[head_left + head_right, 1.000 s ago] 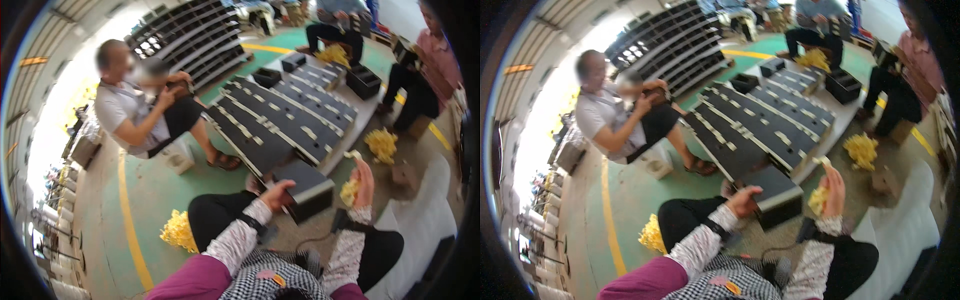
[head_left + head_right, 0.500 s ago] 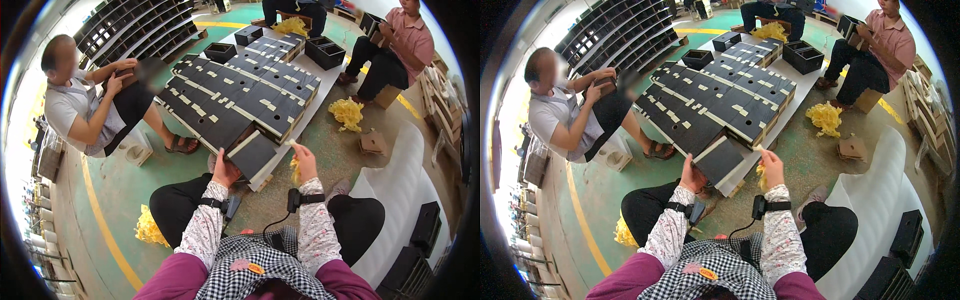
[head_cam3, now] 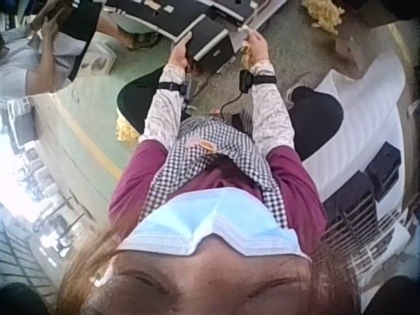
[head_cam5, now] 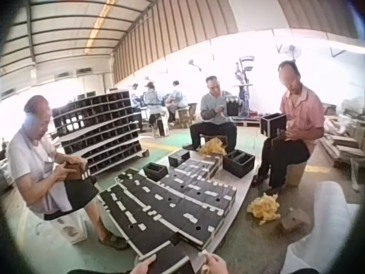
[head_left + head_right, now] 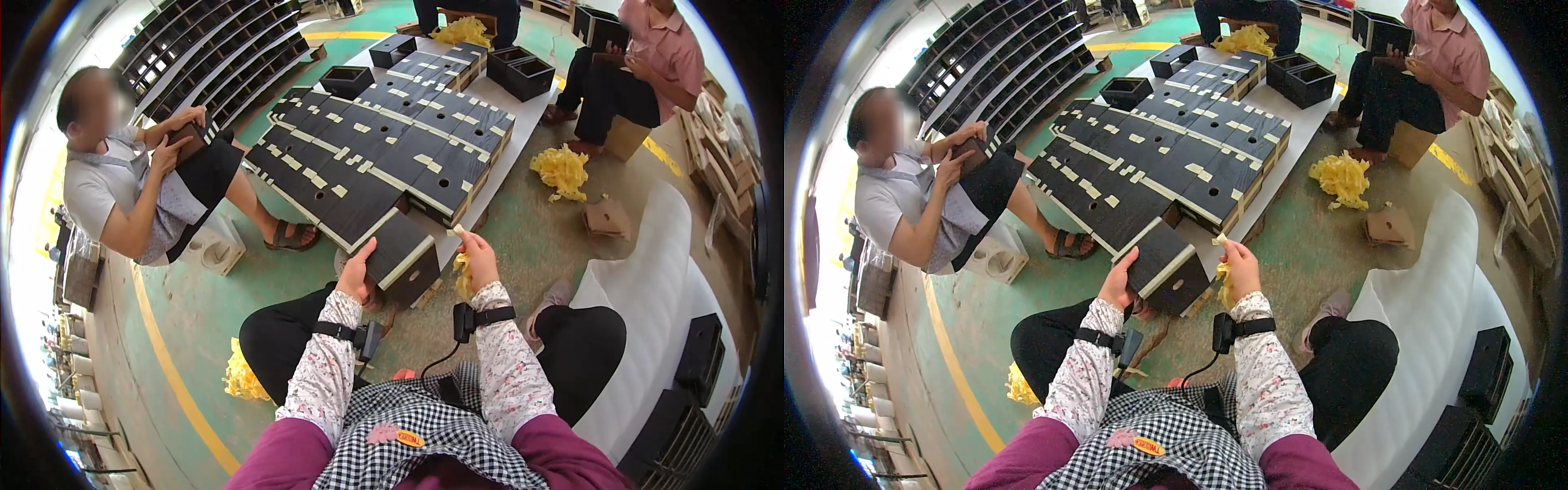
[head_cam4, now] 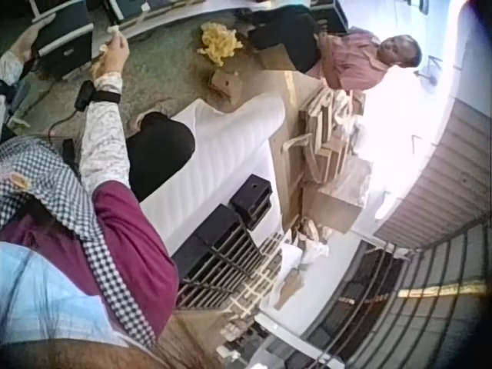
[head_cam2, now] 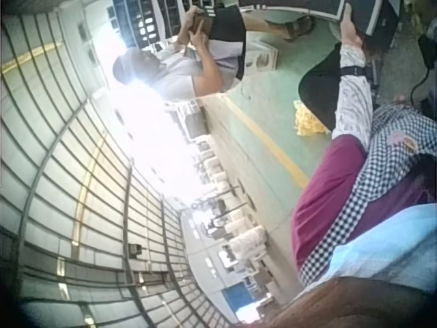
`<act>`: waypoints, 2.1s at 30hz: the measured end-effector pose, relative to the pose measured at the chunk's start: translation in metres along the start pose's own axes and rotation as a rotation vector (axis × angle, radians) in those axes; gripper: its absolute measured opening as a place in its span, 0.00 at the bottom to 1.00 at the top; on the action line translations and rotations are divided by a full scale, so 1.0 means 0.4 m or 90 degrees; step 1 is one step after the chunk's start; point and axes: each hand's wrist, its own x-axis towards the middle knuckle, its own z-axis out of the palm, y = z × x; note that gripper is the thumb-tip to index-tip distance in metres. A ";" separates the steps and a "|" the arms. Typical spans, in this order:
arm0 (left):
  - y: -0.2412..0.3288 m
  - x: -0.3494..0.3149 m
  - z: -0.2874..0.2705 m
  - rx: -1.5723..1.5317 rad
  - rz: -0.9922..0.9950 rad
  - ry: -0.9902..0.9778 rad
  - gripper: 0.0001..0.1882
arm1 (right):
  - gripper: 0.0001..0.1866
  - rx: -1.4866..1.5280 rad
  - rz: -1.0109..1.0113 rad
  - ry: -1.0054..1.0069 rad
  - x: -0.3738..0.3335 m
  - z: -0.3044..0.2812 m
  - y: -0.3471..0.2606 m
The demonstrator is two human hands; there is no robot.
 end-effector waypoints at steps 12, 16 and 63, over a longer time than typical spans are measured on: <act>0.100 -0.139 0.083 1.053 0.427 0.213 0.17 | 0.14 -0.022 -0.019 -0.030 -0.006 0.013 0.043; 0.012 -0.117 0.184 1.030 0.695 -0.170 0.17 | 0.14 0.006 0.020 -0.029 -0.019 0.028 0.054; -0.097 -0.020 0.186 0.839 0.716 -0.042 0.09 | 0.14 0.007 -0.036 -0.082 -0.035 0.046 0.063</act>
